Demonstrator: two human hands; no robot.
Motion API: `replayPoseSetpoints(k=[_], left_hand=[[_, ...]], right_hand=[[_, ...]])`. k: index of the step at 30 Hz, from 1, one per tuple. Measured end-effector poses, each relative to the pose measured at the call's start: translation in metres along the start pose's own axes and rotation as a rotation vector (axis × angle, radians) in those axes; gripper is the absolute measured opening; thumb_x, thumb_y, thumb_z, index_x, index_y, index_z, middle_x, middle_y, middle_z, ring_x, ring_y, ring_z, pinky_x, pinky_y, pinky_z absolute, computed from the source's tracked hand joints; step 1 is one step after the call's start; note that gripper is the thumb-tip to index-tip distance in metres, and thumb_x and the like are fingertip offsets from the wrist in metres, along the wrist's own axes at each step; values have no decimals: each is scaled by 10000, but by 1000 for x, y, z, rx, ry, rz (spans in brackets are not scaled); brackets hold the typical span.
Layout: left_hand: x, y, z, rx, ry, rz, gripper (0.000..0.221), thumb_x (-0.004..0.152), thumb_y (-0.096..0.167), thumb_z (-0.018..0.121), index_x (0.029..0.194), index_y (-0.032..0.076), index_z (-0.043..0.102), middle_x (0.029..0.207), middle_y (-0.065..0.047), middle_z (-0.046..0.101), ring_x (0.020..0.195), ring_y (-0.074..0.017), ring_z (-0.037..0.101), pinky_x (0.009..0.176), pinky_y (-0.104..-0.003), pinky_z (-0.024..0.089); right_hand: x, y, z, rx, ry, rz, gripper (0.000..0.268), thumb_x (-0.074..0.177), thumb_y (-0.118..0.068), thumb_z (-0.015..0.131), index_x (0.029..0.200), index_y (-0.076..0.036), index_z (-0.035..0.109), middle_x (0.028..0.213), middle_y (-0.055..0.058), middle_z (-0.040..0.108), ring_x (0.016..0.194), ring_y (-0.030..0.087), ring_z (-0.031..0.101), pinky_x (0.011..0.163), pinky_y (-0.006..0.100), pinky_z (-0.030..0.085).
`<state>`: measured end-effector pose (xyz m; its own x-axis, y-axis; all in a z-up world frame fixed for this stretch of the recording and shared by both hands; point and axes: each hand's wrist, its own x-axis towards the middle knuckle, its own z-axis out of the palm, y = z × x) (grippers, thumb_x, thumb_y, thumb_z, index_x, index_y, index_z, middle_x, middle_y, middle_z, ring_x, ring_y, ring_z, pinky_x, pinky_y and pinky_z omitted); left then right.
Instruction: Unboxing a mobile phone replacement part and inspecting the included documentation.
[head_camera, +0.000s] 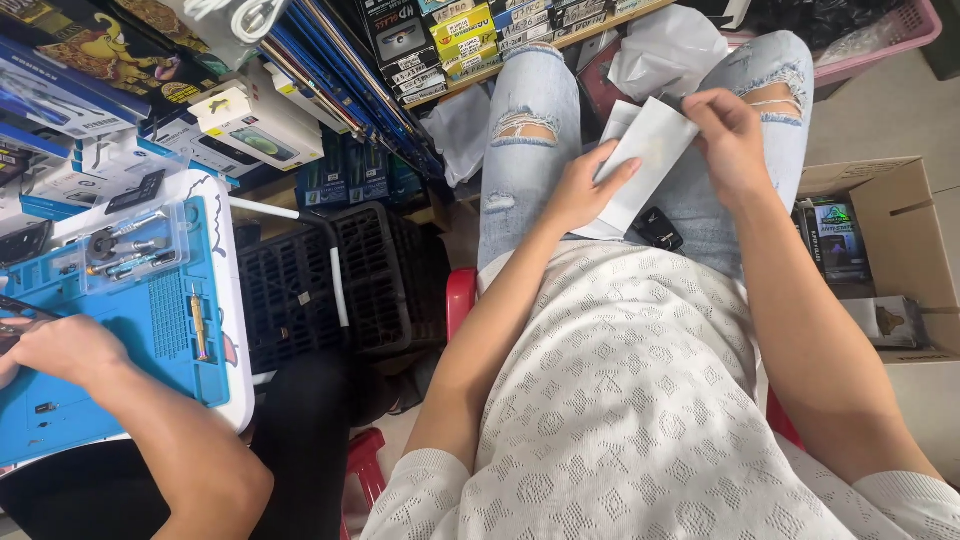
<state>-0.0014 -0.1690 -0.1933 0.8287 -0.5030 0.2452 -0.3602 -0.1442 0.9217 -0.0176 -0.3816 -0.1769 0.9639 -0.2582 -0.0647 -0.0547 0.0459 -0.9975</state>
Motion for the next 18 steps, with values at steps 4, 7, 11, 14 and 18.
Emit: replayPoseSetpoints(k=[4,7,11,14,18], left_hand=[[2,-24,8,27,-27,-177,799,911,558,576,1424,-52,521,1504,-224,530,1438,-321,486,1196,-378,394],[2,-25,7,38,-21,-201,836,899,593,553,1434,-47,512,1511,-223,526,1442,-325,481,1196,-388,382],[2,-29,8,-1,6,-184,790,907,561,576,1413,-43,536,1501,-225,538,1444,-318,482,1185,-376,398],[3,-27,8,6,7,-192,794,902,570,571,1413,-38,539,1501,-220,541,1445,-316,481,1183,-375,395],[3,-28,8,7,10,-186,782,905,559,578,1410,-37,543,1495,-224,546,1437,-317,493,1184,-377,404]], right_hand=[[0,-4,-3,201,43,28,143,1075,-268,644,934,-247,634,993,-118,668,933,20,614,854,188,522],[-5,-10,2,162,-19,52,122,1087,-288,630,975,-246,605,987,-123,655,912,17,607,861,193,520],[-8,-15,5,166,-77,106,87,1042,-254,686,977,-244,629,1018,-134,683,971,21,651,884,189,545],[-3,-9,1,190,-87,82,59,1038,-261,694,1002,-232,657,1046,-126,701,989,28,664,901,200,564],[-3,-9,2,201,-75,112,57,1024,-281,708,992,-253,670,1053,-139,709,1006,20,673,931,209,568]])
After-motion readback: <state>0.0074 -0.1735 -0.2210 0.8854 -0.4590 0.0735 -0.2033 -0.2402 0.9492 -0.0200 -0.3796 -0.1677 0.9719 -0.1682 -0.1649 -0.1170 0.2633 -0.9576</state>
